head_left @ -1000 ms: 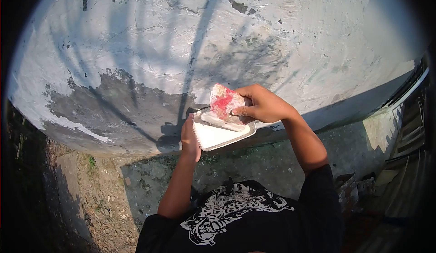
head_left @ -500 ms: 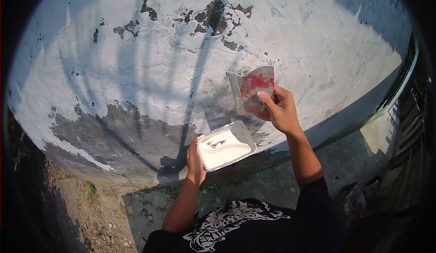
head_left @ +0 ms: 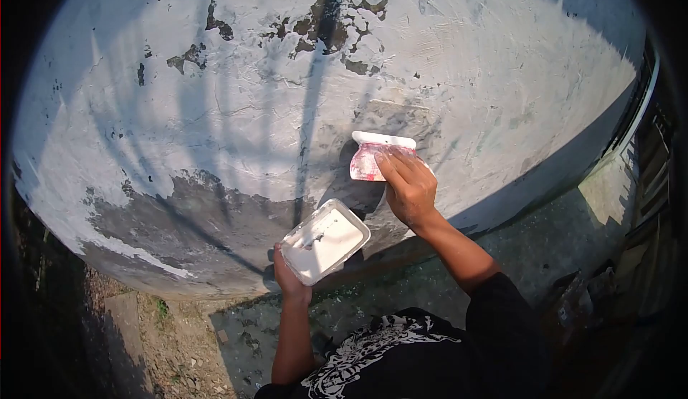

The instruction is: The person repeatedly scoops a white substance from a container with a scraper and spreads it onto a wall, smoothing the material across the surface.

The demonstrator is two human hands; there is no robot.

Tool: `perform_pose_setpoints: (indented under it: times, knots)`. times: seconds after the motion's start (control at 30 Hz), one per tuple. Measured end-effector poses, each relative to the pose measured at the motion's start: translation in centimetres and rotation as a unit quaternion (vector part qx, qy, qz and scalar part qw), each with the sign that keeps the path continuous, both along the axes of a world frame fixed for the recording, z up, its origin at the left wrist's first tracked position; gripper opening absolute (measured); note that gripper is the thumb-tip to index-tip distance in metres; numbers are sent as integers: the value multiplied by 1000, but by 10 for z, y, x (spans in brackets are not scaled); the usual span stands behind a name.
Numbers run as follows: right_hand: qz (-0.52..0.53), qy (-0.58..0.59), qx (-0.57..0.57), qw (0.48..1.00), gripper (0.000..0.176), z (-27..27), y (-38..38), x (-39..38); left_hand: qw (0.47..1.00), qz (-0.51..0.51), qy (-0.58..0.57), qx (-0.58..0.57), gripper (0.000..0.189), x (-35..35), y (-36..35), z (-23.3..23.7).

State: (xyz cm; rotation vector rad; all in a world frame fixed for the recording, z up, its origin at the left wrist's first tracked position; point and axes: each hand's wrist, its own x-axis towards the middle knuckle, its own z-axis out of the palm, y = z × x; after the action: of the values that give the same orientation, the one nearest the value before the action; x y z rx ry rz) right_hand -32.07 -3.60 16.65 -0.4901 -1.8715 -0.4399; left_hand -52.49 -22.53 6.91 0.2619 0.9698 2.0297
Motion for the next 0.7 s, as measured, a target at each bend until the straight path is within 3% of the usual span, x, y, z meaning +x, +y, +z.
perform_pose_setpoints:
  times: [0.07, 0.17, 0.37, 0.47, 0.6, 0.7]
  knots:
    - [-38, 91, 52, 994, 34, 39, 3, 9, 1000, -9, -7, -5, 56, -2, -4, -2]
    - [-104, 155, 15, 982, 34, 52, 19, 7, 1000, -2, 0, -20, 55, -6, -8, -9]
    - [-41, -35, 38, 998, 38, -11, 3, -26, 1000, -8, 2, 5, 52, -9, -6, -19]
    - [25, -16, -76, 997, 37, 1, -12, -10, 999, 9, 23, -36, 53, -7, -8, -14]
    - [-35, 130, 57, 989, 38, 25, 11, 2, 1000, -11, 23, 15, 50, -8, -8, -17]
    - [-74, 66, 48, 994, 37, -16, 40, -12, 1000, -9, 12, 3, 50, -8, -13, -17]
